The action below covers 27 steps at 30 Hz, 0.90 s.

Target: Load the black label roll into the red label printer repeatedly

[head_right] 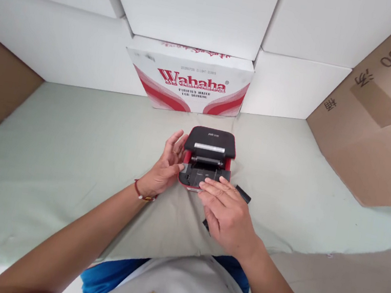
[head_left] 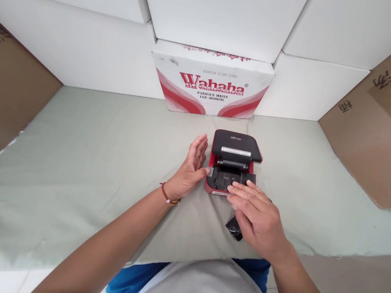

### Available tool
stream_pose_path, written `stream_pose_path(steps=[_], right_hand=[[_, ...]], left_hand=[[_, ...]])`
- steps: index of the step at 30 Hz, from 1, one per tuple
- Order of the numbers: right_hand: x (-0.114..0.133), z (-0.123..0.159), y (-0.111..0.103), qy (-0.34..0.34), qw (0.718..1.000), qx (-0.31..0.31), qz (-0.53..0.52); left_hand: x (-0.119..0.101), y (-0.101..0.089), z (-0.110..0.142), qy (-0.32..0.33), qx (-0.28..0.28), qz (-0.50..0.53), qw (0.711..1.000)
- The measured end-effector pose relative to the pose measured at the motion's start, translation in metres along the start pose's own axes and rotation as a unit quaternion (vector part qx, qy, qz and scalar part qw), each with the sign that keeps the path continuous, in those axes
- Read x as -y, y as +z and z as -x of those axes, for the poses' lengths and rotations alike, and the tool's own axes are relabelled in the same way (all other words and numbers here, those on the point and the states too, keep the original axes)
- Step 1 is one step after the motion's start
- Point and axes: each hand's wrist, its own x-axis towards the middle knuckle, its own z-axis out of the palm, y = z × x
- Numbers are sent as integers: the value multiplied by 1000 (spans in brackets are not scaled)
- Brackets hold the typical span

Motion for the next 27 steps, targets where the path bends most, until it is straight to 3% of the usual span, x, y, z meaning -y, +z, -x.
stream_pose_path(steps=[3,7,10,12,15,21,27], right_hand=[[-2,-11,-9,27,1000,8,-12],[-16,-47,-25,147,989,20,-17],[-30,-87,-31,202,963,161,83],[-37,-112,-28,192,922,284,181],[-44,-136,-14,183,866,373,278],[-51,-146,13,208,832,403,320],[-43,-142,15,234,832,390,317]], left_hand=[[5,1,0,5,4,21,1000],[7,2,-1,20,24,48,998],[7,1,-2,19,25,66,997],[6,1,-2,14,23,68,997],[7,1,-3,13,23,82,996],[10,2,-4,9,28,144,989],[8,4,-3,4,35,164,986]])
